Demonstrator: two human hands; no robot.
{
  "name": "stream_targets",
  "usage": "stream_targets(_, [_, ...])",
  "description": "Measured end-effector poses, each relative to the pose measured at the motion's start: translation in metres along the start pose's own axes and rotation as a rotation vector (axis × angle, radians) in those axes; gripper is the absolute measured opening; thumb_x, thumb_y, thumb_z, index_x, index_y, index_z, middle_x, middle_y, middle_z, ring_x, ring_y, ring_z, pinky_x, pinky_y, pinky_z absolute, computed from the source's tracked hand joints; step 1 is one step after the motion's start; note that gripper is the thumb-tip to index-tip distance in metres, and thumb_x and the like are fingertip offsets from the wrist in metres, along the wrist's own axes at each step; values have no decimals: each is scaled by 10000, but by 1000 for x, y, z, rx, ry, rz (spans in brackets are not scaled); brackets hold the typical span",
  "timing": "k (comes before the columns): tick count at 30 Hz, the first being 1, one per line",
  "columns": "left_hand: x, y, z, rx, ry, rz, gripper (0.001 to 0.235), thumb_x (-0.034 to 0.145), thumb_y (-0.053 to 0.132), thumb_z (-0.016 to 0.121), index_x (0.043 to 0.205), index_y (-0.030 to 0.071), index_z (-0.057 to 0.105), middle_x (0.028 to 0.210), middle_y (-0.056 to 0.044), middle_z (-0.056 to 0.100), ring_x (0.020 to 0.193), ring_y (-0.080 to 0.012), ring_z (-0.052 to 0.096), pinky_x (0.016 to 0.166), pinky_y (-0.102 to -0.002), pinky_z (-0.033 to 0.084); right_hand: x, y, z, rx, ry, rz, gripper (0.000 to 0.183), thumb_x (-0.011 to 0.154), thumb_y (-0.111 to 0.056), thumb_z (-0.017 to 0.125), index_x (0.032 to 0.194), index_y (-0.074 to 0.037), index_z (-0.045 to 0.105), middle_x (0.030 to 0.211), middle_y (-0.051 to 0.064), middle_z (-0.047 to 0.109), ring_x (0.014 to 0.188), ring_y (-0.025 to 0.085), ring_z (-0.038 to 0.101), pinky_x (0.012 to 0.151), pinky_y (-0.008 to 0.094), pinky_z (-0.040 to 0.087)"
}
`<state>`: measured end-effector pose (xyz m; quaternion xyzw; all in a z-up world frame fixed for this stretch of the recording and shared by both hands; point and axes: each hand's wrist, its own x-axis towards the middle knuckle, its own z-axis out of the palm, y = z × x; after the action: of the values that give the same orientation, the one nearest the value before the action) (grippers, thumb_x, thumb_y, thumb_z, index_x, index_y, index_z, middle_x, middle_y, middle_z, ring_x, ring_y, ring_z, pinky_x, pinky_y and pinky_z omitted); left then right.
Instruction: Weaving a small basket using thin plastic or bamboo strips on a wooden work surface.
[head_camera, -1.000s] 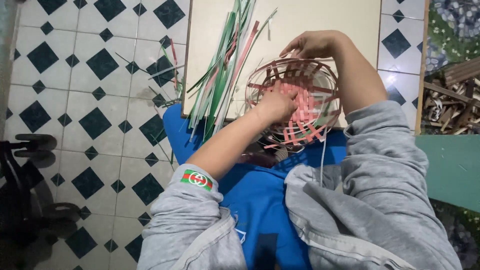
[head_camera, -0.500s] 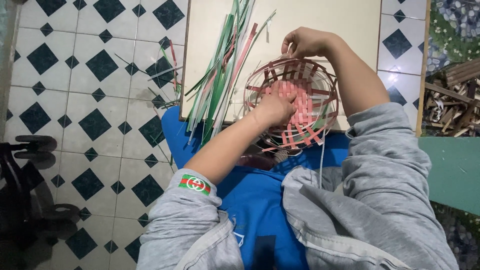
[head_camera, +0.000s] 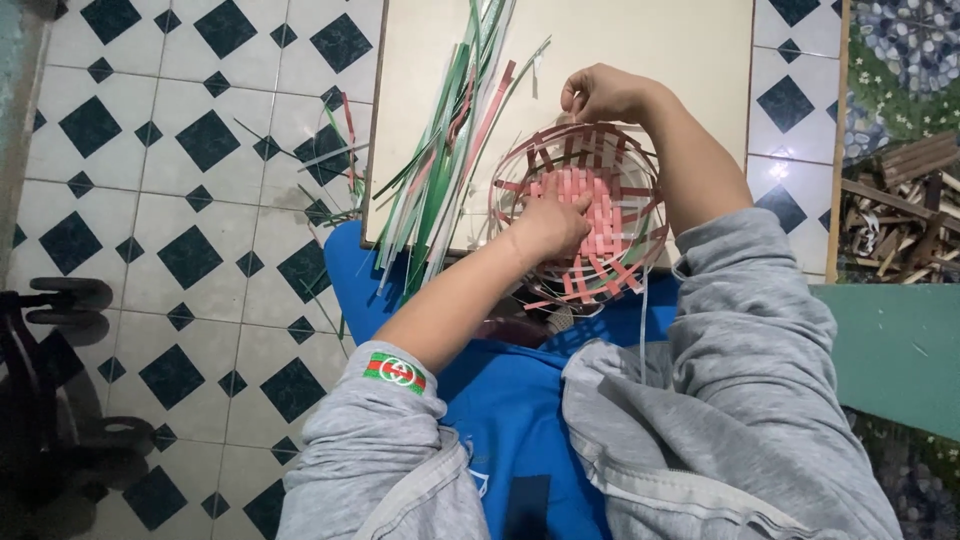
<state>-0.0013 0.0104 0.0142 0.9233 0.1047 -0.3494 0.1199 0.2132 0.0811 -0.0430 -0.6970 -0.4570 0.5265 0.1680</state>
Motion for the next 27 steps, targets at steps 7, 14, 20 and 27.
stream_targets(7, [-3,-4,1,40,53,27,381,974,64,456,1309,225,540,1639,36,-25,1429,-561,49,1014,-561,471,-1,-2,-5,81,-44,-45,214,859,82,674,894,-72,529,868,150,707,805,164,689,736,253,558])
stream_targets(14, [-34,-8,-30,-46,179,183,201,799,126,617,982,168,689,1590,-31,250,1444,-501,139,1105,-653,249,-23,44,-36,183,-37,-118,218,888,122,572,1042,-29,537,901,145,652,768,195,630,633,268,526])
stream_targets(20, [-15,-24,-66,249,278,163,230,752,485,749,739,257,724,1558,-45,340,1442,-423,238,1160,-613,179,-87,53,-46,473,396,-145,279,920,6,604,1126,-132,476,941,66,575,746,121,579,613,225,463])
stream_targets(27, [39,18,-56,-642,407,146,643,907,596,276,1348,221,557,1555,-65,309,1425,-267,227,1175,-464,181,-84,118,-59,514,952,21,468,761,-97,643,1219,-130,554,816,58,640,627,75,596,530,221,446])
